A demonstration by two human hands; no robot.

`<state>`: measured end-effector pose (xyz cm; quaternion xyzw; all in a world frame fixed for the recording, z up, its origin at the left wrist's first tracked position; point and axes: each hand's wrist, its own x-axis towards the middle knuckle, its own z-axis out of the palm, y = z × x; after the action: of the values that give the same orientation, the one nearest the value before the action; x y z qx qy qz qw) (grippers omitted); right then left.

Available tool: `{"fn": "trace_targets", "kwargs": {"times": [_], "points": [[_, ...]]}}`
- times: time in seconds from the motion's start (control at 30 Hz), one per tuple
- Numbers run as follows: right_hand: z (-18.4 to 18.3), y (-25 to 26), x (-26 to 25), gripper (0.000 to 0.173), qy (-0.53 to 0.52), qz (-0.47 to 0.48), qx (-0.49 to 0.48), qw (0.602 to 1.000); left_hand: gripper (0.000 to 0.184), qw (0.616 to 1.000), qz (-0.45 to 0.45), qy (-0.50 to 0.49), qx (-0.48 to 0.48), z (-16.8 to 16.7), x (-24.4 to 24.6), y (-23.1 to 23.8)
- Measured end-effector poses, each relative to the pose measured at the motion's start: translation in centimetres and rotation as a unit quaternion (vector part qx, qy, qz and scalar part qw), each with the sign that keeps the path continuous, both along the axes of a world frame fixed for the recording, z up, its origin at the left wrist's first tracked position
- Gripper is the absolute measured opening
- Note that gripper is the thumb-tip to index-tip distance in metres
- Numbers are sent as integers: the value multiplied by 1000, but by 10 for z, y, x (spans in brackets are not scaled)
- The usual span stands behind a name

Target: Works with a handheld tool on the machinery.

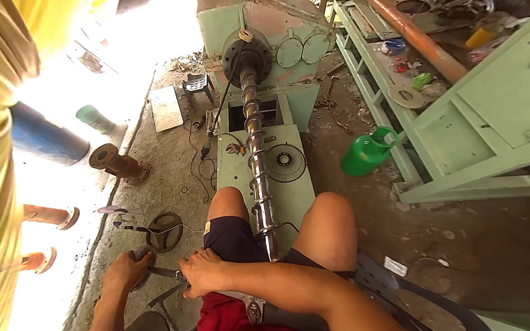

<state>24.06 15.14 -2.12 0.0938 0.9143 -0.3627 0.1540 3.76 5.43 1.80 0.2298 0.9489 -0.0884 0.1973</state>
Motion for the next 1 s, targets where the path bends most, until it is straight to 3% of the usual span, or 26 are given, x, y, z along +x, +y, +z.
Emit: {"fn": "trace_targets", "kwargs": {"times": [0.13,0.27,0.5,0.6,0.87,1.0], "points": [[-1,9,1,67,25,3,-11,1000,56,998,-19,8,66,-6,1,-7],[-6,14,-1,61,30,12,-29,999,47,981,-23,22,191,-13,12,-27],[-15,24,-3,60,39,18,-81,996,49,903,-36,72,421,-50,24,-60],[-17,22,0,69,32,1,-84,996,48,920,-28,54,388,-45,20,-59],[-5,5,8,79,28,22,6,999,53,986,-3,21,163,-14,8,-29],[-3,1,6,68,15,18,27,999,57,996,6,10,89,-7,4,-15]]}}
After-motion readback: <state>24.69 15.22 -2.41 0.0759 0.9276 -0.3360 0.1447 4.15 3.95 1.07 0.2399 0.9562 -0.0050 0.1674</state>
